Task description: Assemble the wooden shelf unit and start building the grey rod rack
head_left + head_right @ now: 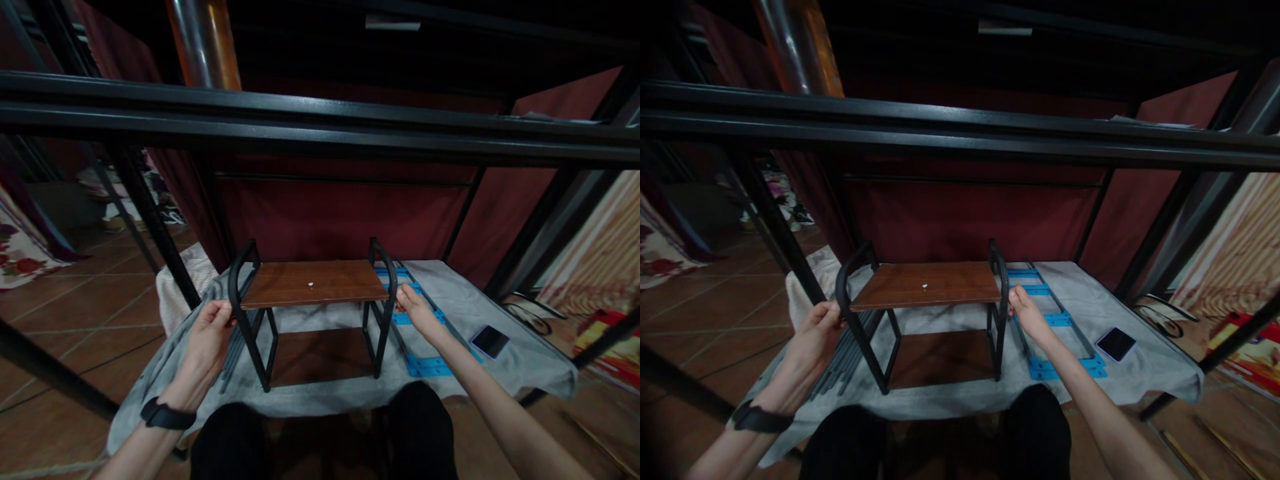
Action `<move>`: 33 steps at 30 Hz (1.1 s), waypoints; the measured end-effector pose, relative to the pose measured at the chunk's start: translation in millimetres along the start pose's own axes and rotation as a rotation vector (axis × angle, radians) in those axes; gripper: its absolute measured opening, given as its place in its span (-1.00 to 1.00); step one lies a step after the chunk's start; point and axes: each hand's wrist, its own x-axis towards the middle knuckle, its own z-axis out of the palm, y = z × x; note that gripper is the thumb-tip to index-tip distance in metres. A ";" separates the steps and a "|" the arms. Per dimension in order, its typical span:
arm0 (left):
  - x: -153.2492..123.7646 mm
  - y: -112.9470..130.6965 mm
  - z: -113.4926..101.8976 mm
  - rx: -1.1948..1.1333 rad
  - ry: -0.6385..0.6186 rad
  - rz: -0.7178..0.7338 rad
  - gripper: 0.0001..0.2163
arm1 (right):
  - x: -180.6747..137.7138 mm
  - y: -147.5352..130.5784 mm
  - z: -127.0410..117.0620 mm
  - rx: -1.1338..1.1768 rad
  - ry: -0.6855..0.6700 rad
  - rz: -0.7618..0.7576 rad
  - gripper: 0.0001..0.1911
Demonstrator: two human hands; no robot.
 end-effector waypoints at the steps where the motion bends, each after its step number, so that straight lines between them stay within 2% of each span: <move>1: -1.1 0.4 1.4 0.000 -0.001 -0.003 -0.54 | 0.9 1.7 -1.8 -0.003 0.004 0.013 -0.34; 5: -5.7 2.3 8.3 -0.015 -0.016 -0.007 -0.53 | 3.9 5.6 -12.1 -0.052 0.019 0.067 -0.33; 10: -10.2 4.2 13.8 0.002 -0.037 -0.018 -0.58 | 5.1 -1.2 -22.7 -0.073 -0.036 0.132 -0.36; 20: -13.4 7.1 12.1 0.026 -0.043 0.027 -0.63 | 1.6 -13.2 -24.8 0.048 -0.085 0.228 -0.40; 33: -14.4 -0.2 8.2 0.037 -0.029 0.046 -0.64 | -1.0 -19.5 -24.8 0.080 -0.072 0.241 -0.35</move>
